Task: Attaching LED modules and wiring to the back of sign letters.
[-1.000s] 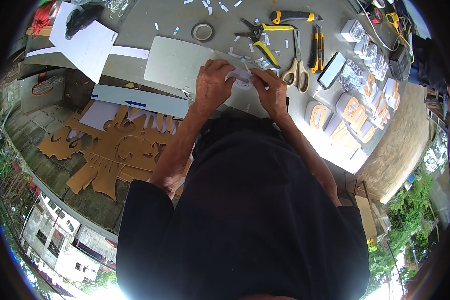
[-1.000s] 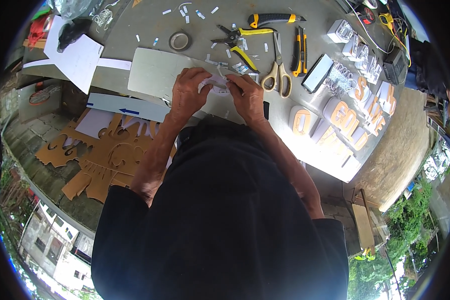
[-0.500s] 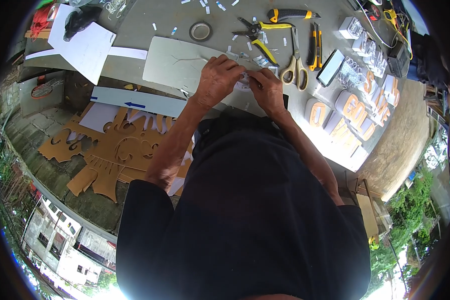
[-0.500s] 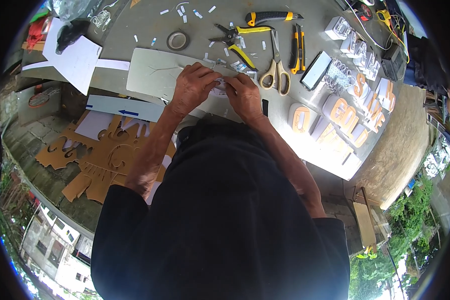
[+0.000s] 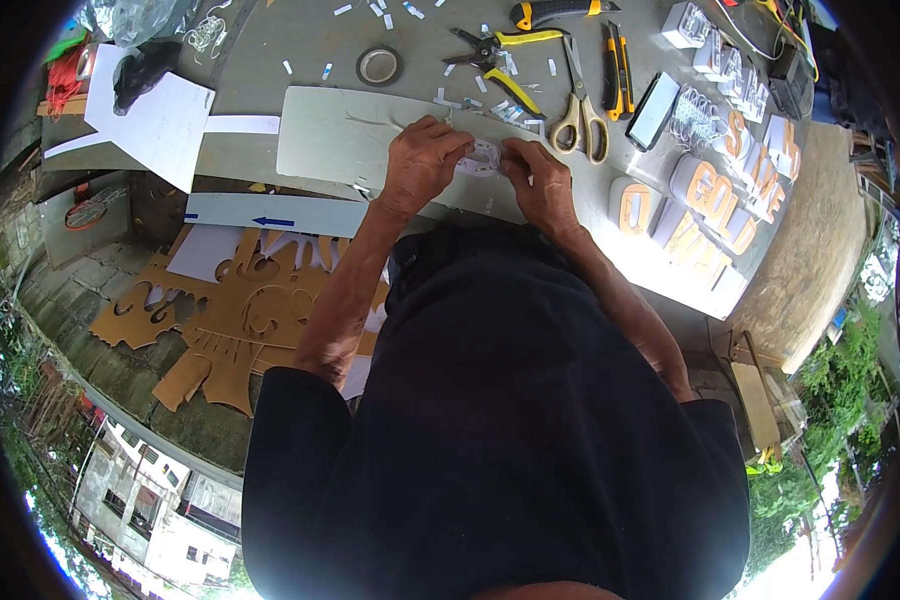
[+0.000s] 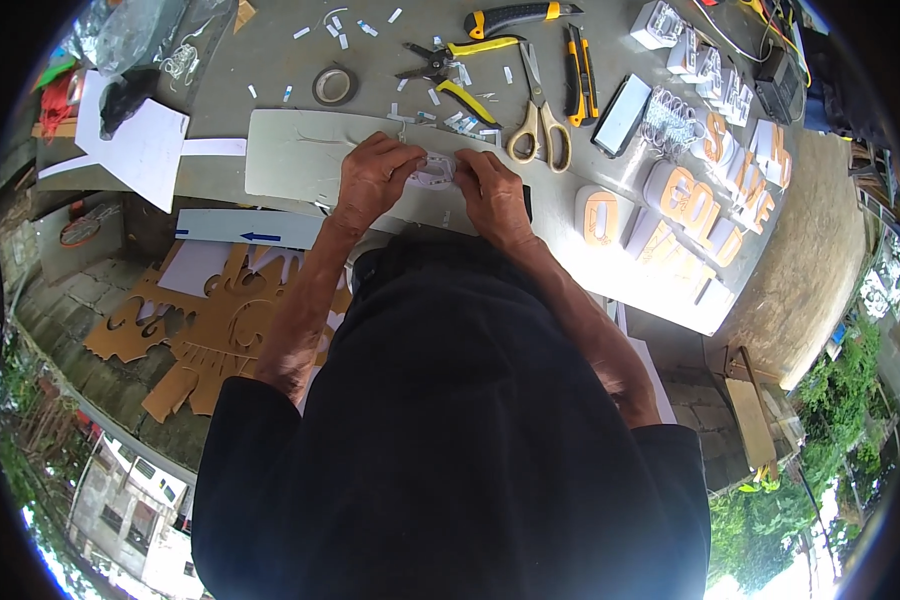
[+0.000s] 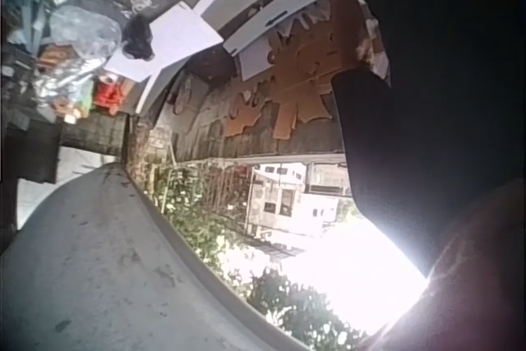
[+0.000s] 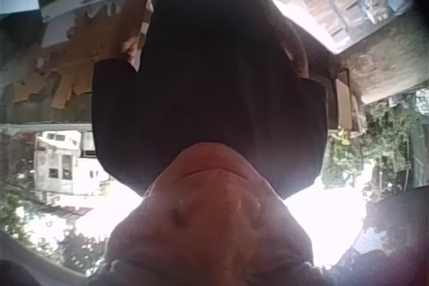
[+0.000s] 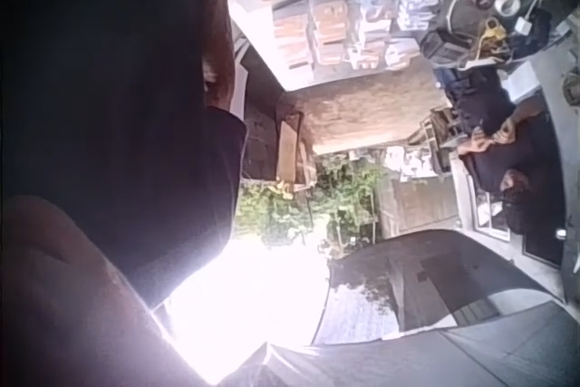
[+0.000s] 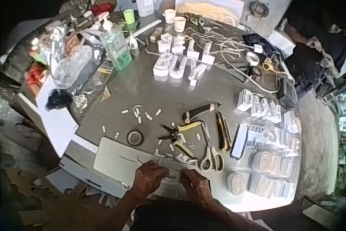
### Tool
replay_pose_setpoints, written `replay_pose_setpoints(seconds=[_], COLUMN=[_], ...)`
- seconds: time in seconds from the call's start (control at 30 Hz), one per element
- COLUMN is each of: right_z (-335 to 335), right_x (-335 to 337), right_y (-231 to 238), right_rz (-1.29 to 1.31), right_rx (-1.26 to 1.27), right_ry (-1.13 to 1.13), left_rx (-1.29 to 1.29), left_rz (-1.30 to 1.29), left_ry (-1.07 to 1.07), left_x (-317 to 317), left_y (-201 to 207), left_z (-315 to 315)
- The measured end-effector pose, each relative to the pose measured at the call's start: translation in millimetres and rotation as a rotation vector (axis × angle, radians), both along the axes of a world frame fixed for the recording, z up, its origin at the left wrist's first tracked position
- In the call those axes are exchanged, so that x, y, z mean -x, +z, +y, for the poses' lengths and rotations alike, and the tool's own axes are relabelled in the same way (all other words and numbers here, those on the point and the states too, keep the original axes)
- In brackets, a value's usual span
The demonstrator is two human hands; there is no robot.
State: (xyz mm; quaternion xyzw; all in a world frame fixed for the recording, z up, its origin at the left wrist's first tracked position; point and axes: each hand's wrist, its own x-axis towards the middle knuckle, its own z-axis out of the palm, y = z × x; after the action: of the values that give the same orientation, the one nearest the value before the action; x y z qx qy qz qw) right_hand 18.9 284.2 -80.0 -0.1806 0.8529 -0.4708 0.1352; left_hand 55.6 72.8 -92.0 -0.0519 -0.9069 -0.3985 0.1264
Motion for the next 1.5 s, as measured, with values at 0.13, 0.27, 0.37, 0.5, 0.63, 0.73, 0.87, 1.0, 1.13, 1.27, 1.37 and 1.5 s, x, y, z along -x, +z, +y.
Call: replay_pose_setpoints(seconds=[0.13, 0.27, 0.37, 0.5, 0.63, 0.73, 0.87, 1.0, 1.13, 1.27, 1.37, 1.5], right_z=[-2, -3, -4, -6, -6, -5, 2, 5, 0, -8, -5, 14], right_x=[-5, -4, -5, -2, 2, 5, 10, 9, 8, 2, -1, 0], right_y=[3, -2, -5, -7, -10, -15, -3, 7, 13, 17, 9, 7], right_rz=[0.006, 0.066, 0.064, 0.067, 0.181, 0.285, 0.374, 0.44, 0.249, 0.092, 0.144, 0.028], right_rx=[-0.012, -0.057, -0.028, -0.038, -0.098, -0.246, -0.249, -0.259, -0.107, -0.107, -0.032, -0.039], right_ry=[0.034, 0.023, 0.021, 0.033, 0.11, 0.095, 0.059, 0.119, 0.072, 0.082, 0.068, 0.029], left_rx=[0.029, 0.045, 0.035, -0.053, -0.077, -0.103, -0.119, -0.121, -0.064, 0.005, 0.025, 0.007], left_rz=[0.001, -0.035, -0.033, -0.069, -0.041, -0.033, -0.034, -0.013, -0.006, 0.004, 0.0, 0.034], left_ry=[-0.068, -0.124, -0.121, -0.049, -0.037, -0.018, 0.009, 0.02, 0.004, -0.034, -0.042, 0.009], left_x=[3, 7, 8, 9, 9, 8, 4, 4, 5, 7, 7, 2], left_y=[3, 6, 3, 1, -3, -4, -5, -6, -5, -2, -1, -1], left_z=[-4, -4, -5, -6, -8, -8, -8, -7, -6, -5, -4, -4])
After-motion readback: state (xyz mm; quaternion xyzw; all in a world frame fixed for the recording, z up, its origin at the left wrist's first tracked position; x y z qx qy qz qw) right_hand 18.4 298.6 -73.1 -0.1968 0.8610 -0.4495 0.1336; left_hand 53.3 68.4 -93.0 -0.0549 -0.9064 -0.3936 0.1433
